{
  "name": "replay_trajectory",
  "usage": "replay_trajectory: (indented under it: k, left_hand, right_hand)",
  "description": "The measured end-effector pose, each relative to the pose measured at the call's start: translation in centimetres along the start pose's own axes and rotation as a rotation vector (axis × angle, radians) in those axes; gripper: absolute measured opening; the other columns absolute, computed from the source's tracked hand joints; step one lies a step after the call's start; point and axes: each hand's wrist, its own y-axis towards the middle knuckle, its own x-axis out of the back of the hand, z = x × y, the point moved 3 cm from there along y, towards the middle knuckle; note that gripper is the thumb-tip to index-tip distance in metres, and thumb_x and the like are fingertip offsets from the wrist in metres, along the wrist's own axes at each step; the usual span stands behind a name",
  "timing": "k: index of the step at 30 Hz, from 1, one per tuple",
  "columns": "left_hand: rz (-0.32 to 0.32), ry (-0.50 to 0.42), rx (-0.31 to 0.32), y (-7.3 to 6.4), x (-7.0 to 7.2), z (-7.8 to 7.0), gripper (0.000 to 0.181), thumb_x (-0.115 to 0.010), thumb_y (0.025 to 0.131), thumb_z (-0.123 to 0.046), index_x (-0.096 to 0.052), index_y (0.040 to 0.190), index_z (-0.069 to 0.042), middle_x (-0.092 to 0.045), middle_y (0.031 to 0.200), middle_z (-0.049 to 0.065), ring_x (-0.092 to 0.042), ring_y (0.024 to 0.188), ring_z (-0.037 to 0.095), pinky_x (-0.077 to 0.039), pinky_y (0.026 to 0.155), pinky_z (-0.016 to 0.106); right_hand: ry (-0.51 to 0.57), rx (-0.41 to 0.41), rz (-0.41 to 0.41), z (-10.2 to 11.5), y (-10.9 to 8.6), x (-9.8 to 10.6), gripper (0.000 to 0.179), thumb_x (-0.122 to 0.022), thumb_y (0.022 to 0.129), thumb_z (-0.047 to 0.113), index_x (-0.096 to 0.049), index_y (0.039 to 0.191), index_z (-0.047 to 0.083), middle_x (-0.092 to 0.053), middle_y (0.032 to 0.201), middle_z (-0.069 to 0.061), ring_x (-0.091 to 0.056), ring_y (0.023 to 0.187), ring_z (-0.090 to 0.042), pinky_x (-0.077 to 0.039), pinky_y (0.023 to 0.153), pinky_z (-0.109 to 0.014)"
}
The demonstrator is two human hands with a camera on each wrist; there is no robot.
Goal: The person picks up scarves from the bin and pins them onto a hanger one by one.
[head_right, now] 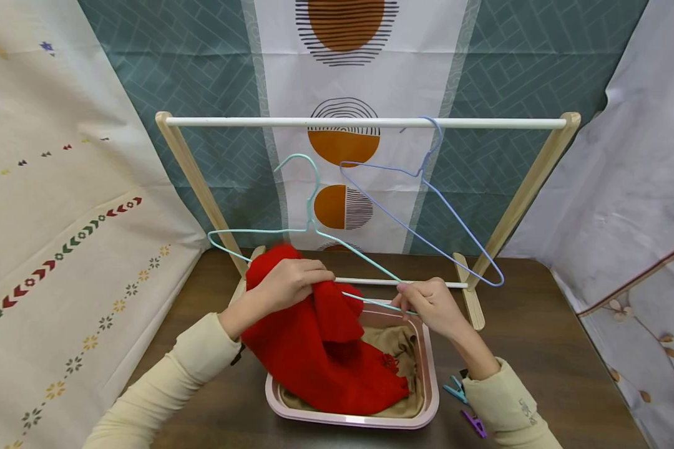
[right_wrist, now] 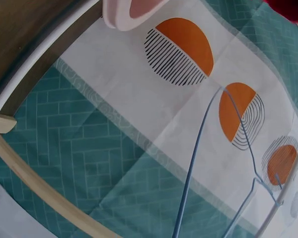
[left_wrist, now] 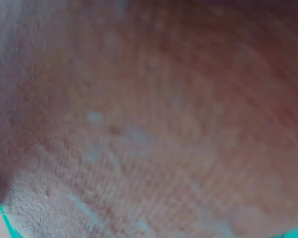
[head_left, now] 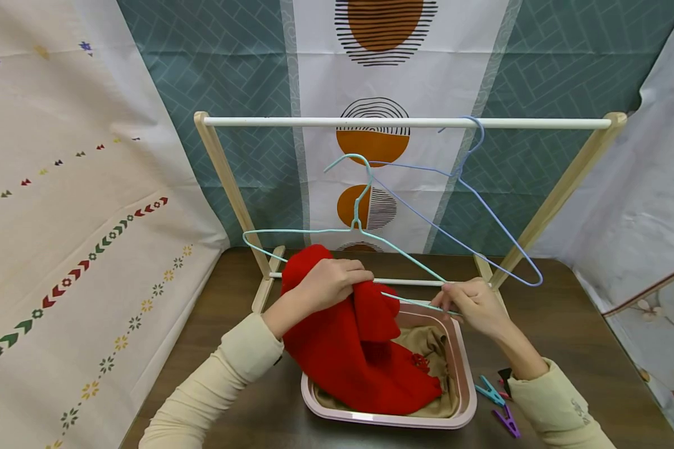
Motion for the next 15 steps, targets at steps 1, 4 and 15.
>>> replay_trajectory:
  k: [1,4,15]
  left_hand:
    - [-0.018,-0.050,0.029,0.0,0.1,0.1,0.026,-0.059,0.074,0.010,-0.067,0.092,-0.008,-0.062,0.081,0.001,-0.058,0.068,0.012,-0.046,0.058,0.018]
    - [-0.049,-0.157,0.118,0.1,0.1,0.5,0.031,-0.051,0.073,0.014,-0.066,0.093,-0.005,-0.062,0.082,0.003,-0.056,0.067,0.013,-0.044,0.057,0.019]
    - [-0.302,-0.395,0.559,1.2,-0.3,1.7,0.032,-0.044,0.077,0.012,-0.065,0.098,0.003,-0.064,0.096,0.012,-0.059,0.088,0.023,-0.046,0.076,0.029]
  right_hand:
    - [-0.007,-0.002,0.010,-0.1,-0.1,0.0,0.047,-0.036,0.087,-0.017,-0.055,0.053,0.009,-0.065,0.066,-0.013,-0.058,0.061,-0.005,-0.034,0.037,-0.022]
    - [-0.023,0.008,0.038,-0.2,-0.2,0.0,0.046,-0.037,0.086,-0.017,-0.056,0.053,0.010,-0.066,0.068,-0.012,-0.061,0.067,-0.006,-0.038,0.043,-0.020]
    - [0.037,0.164,0.124,-0.8,-0.8,-0.3,0.042,-0.038,0.085,-0.019,-0.059,0.059,0.006,-0.061,0.060,-0.006,-0.046,0.043,-0.008,-0.030,0.035,-0.015]
